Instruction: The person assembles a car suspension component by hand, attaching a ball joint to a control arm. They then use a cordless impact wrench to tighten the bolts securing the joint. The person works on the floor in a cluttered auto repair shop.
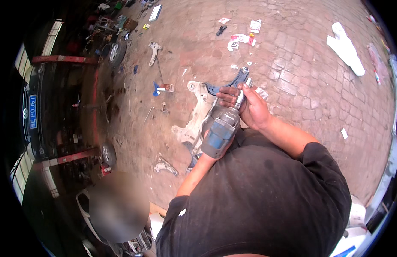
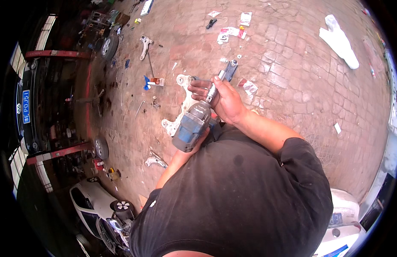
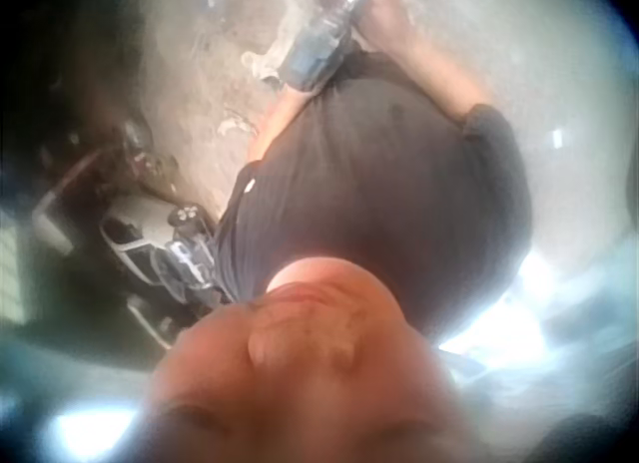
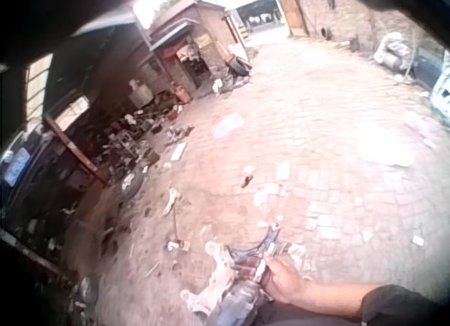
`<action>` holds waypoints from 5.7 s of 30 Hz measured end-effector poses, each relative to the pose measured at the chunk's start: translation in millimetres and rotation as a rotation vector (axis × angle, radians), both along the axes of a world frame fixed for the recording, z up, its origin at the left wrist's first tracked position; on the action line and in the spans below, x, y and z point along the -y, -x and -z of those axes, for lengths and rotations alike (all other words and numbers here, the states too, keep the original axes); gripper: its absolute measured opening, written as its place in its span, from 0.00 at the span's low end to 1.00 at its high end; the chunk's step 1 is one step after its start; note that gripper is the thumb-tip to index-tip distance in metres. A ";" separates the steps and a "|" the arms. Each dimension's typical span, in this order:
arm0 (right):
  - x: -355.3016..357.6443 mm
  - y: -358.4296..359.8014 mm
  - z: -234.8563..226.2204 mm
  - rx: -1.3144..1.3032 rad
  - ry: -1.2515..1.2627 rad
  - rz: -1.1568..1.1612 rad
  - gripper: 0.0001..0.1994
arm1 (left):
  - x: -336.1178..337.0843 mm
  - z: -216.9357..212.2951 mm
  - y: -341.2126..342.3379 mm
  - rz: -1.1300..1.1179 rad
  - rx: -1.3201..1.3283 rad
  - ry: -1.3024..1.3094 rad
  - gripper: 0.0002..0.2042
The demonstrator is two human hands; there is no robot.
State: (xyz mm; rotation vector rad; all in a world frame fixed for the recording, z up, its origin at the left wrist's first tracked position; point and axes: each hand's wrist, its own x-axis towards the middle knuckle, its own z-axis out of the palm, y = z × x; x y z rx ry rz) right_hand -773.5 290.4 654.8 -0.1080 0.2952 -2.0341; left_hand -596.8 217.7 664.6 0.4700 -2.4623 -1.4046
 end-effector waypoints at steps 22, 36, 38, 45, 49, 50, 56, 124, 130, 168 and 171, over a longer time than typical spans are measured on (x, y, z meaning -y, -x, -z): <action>63.5 -19.8 -13.8 -0.130 -0.180 -0.067 0.16 | 80.1 19.7 11.9 0.069 -0.212 0.253 0.13; 81.7 69.6 -24.8 -0.615 -0.094 -0.433 0.38 | 67.1 28.7 52.5 -0.139 -0.172 -0.036 0.14; 79.9 91.3 -30.2 -0.779 -0.132 -0.417 0.40 | 60.0 22.5 73.4 -0.143 -0.233 0.035 0.15; 63.2 155.9 -19.2 -0.822 -0.208 -0.475 0.40 | 25.9 22.8 142.0 -0.243 -0.058 0.235 0.15; 56.6 182.0 -10.2 -0.819 -0.096 -0.573 0.41 | -1.3 57.1 154.9 -0.515 -0.235 -0.630 0.15; 54.9 191.0 -9.7 -0.858 -0.116 -0.566 0.40 | -4.2 55.6 163.0 -0.514 -0.242 -0.593 0.15; 39.4 205.3 -1.4 -1.374 -0.269 -0.312 0.26 | 5.0 48.8 179.5 -0.343 -0.038 0.517 0.13; 275.3 467.4 696.1 -1.672 -0.926 -1.199 0.29 | 184.5 594.0 339.9 -0.979 0.320 -0.367 0.20; 286.0 463.8 805.9 -1.800 -0.896 -1.040 0.31 | 212.6 667.9 313.3 -0.944 0.437 -0.423 0.19; 303.3 414.1 873.9 -1.946 -0.537 -1.508 0.35 | 200.0 708.9 333.5 -0.554 0.772 -0.040 0.32; 309.8 413.8 859.8 -1.939 -0.502 -1.636 0.36 | 191.5 707.5 333.7 -0.466 0.752 0.135 0.44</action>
